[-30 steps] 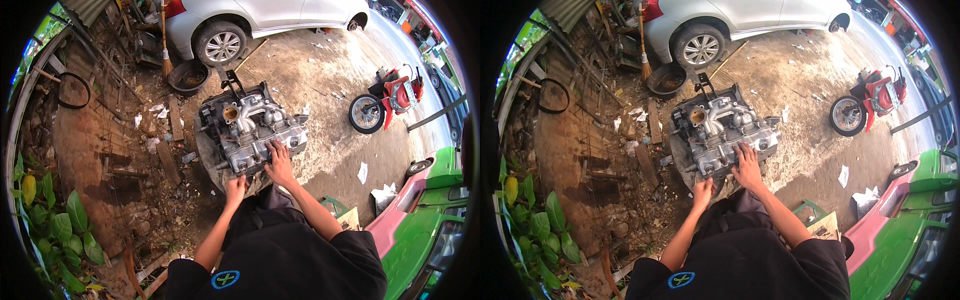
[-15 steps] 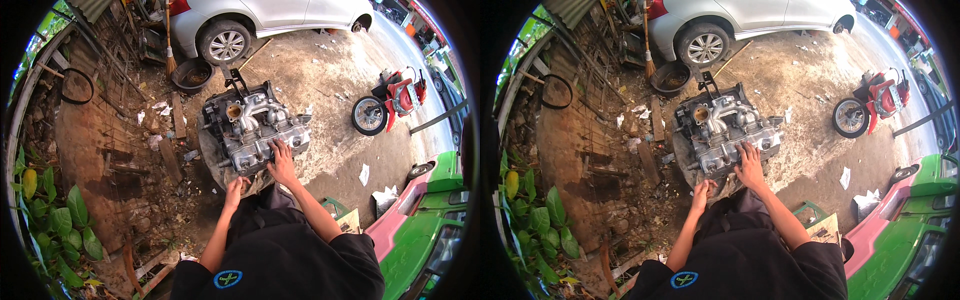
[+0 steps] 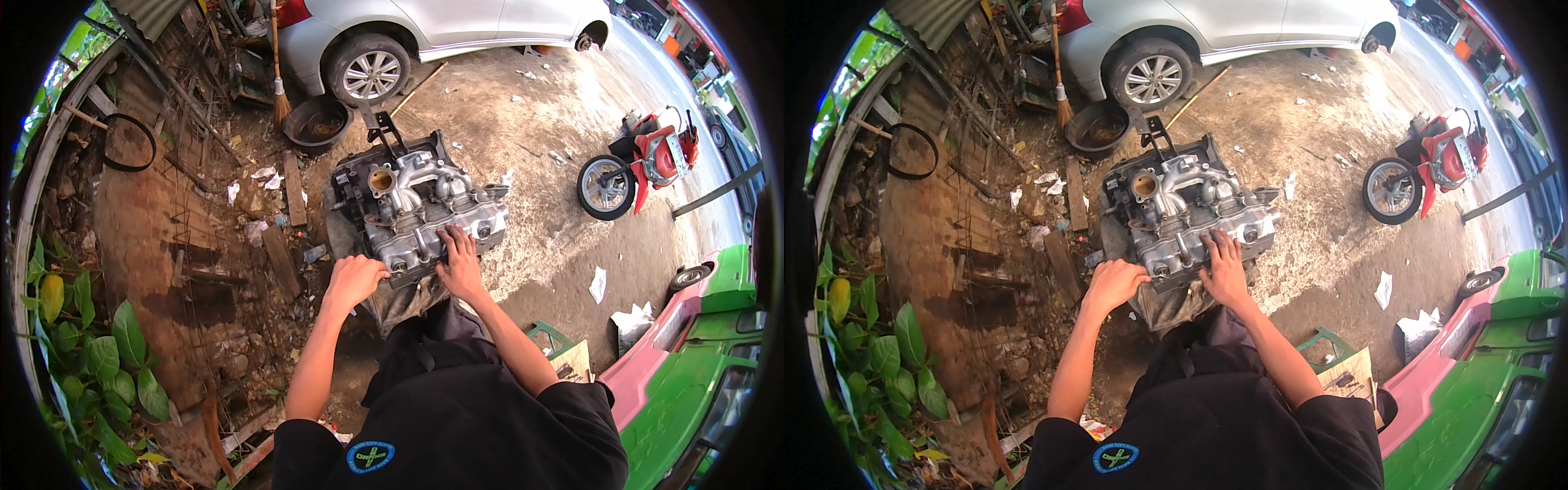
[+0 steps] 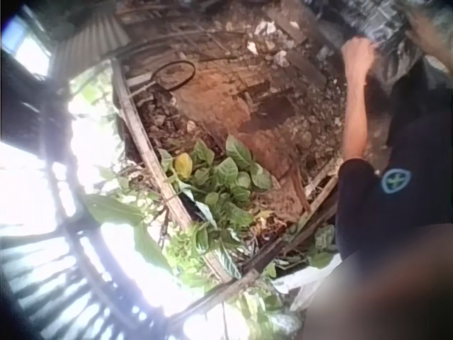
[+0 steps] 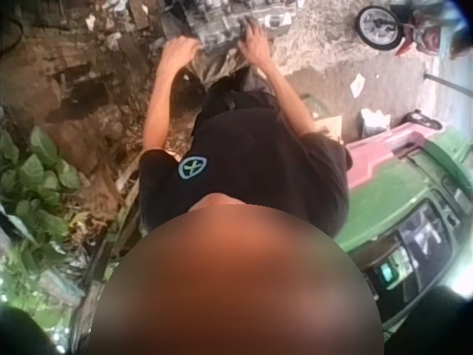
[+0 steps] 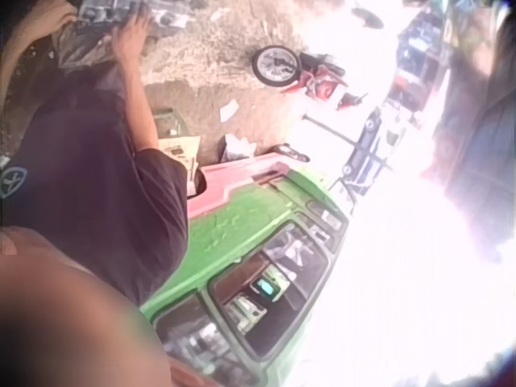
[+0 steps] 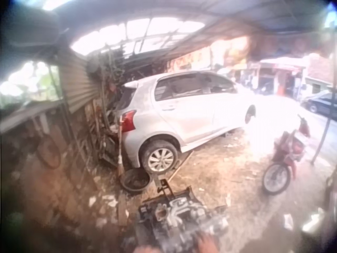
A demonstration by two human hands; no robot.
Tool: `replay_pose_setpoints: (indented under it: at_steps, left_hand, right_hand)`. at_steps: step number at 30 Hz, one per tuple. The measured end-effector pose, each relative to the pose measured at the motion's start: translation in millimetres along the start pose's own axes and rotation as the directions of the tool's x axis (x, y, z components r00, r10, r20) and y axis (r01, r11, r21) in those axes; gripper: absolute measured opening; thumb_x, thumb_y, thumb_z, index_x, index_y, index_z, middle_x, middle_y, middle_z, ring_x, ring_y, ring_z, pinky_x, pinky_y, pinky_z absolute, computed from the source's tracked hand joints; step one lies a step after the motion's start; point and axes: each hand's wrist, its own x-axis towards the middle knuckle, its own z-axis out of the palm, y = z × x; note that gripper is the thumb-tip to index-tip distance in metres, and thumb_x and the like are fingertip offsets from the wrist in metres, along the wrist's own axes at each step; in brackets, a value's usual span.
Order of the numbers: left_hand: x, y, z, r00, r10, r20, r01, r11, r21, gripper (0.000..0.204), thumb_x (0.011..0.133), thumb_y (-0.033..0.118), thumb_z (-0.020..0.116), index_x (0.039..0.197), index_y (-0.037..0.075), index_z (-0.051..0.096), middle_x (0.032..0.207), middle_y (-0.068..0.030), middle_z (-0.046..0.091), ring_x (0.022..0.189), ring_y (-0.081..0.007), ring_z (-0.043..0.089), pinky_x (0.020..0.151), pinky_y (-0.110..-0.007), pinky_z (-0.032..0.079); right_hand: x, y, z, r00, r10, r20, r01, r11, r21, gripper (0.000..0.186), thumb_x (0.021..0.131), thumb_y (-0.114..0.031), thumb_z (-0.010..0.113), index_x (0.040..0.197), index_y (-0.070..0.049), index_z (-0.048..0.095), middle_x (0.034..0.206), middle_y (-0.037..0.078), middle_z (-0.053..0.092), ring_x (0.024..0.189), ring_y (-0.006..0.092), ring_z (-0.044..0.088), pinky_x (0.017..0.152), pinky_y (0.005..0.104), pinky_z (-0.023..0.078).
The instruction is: The person uses a wrench to tighten bolts on a disassembled engine block resting on a stand. They repeatedly adjust the wrench and reposition their hands to access different bolt locations on the engine.
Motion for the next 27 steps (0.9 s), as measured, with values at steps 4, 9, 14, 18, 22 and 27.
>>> replay_pose_setpoints:
  at_steps: [4, 9, 14, 18, 22, 27]
  left_hand:
    - [11.8, 3.9, 0.2, 0.996, 0.043, 0.080, -0.054, 0.988, 0.147, 0.023, 0.094, 0.033, 0.068, 0.095, 0.014, 0.081, 0.078, -0.0170, 0.072, 0.080, -0.0362, 0.072, 0.071, -0.046, 0.055]
    - [18.1, 10.9, -7.1, 0.995, 0.054, 0.087, -0.069, 0.981, 0.182, 0.024, 0.093, 0.033, 0.069, 0.091, 0.012, 0.080, 0.075, -0.0184, 0.071, 0.078, -0.0361, 0.072, 0.068, -0.046, 0.055]
    - [19.6, 14.6, -13.3, 0.990, 0.132, 0.047, -0.139, 0.964, 0.228, 0.023, 0.090, 0.031, 0.072, 0.083, 0.010, 0.079, 0.074, -0.0184, 0.071, 0.076, -0.0360, 0.073, 0.066, -0.046, 0.055]
    - [23.8, 21.0, -15.9, 0.984, 0.175, 0.040, -0.179, 0.943, 0.281, 0.025, 0.086, 0.029, 0.075, 0.076, 0.007, 0.078, 0.074, -0.0177, 0.072, 0.076, -0.0347, 0.074, 0.065, -0.045, 0.055]
    - [30.9, 30.4, -15.9, 0.980, 0.167, 0.110, -0.195, 0.921, 0.339, 0.022, 0.082, 0.026, 0.079, 0.074, 0.006, 0.077, 0.074, -0.0166, 0.072, 0.075, -0.0327, 0.074, 0.064, -0.044, 0.056]
    - [38.3, 35.1, -15.6, 0.980, 0.177, 0.087, -0.196, 0.920, 0.340, 0.017, 0.078, 0.022, 0.080, 0.072, 0.006, 0.077, 0.074, -0.0165, 0.073, 0.075, -0.0321, 0.075, 0.064, -0.043, 0.057]
  right_hand:
    - [-0.4, -0.2, -1.5, 1.000, -0.006, -0.002, 0.006, 1.000, 0.023, 0.078, 0.080, -0.016, 0.071, 0.151, -0.013, 0.039, 0.156, 0.014, 0.038, 0.152, 0.0341, 0.026, 0.125, 0.0551, 0.019]
    - [-0.7, 0.8, -1.6, 1.000, -0.016, -0.012, 0.017, 0.998, 0.054, 0.076, 0.080, -0.015, 0.068, 0.151, -0.011, 0.040, 0.155, 0.015, 0.039, 0.151, 0.0356, 0.028, 0.125, 0.0551, 0.018]
    - [-0.4, 0.9, -0.5, 1.000, -0.018, -0.020, 0.019, 0.999, 0.043, 0.077, 0.080, -0.015, 0.069, 0.151, -0.012, 0.040, 0.155, 0.016, 0.039, 0.151, 0.0355, 0.027, 0.125, 0.0550, 0.018]
    - [-0.8, -0.7, -1.1, 0.999, -0.020, -0.031, 0.022, 0.999, 0.041, 0.077, 0.080, -0.015, 0.069, 0.151, -0.012, 0.041, 0.154, 0.016, 0.039, 0.151, 0.0358, 0.028, 0.124, 0.0552, 0.018]
    - [-0.2, -1.6, -1.9, 1.000, -0.013, -0.021, 0.014, 0.999, 0.049, 0.077, 0.080, -0.015, 0.069, 0.151, -0.011, 0.041, 0.154, 0.016, 0.040, 0.150, 0.0366, 0.028, 0.124, 0.0553, 0.019]
    - [-0.4, -0.8, -1.4, 0.999, -0.017, -0.031, 0.018, 0.999, 0.044, 0.076, 0.079, -0.015, 0.069, 0.151, -0.011, 0.041, 0.154, 0.016, 0.040, 0.150, 0.0371, 0.029, 0.124, 0.0555, 0.019]
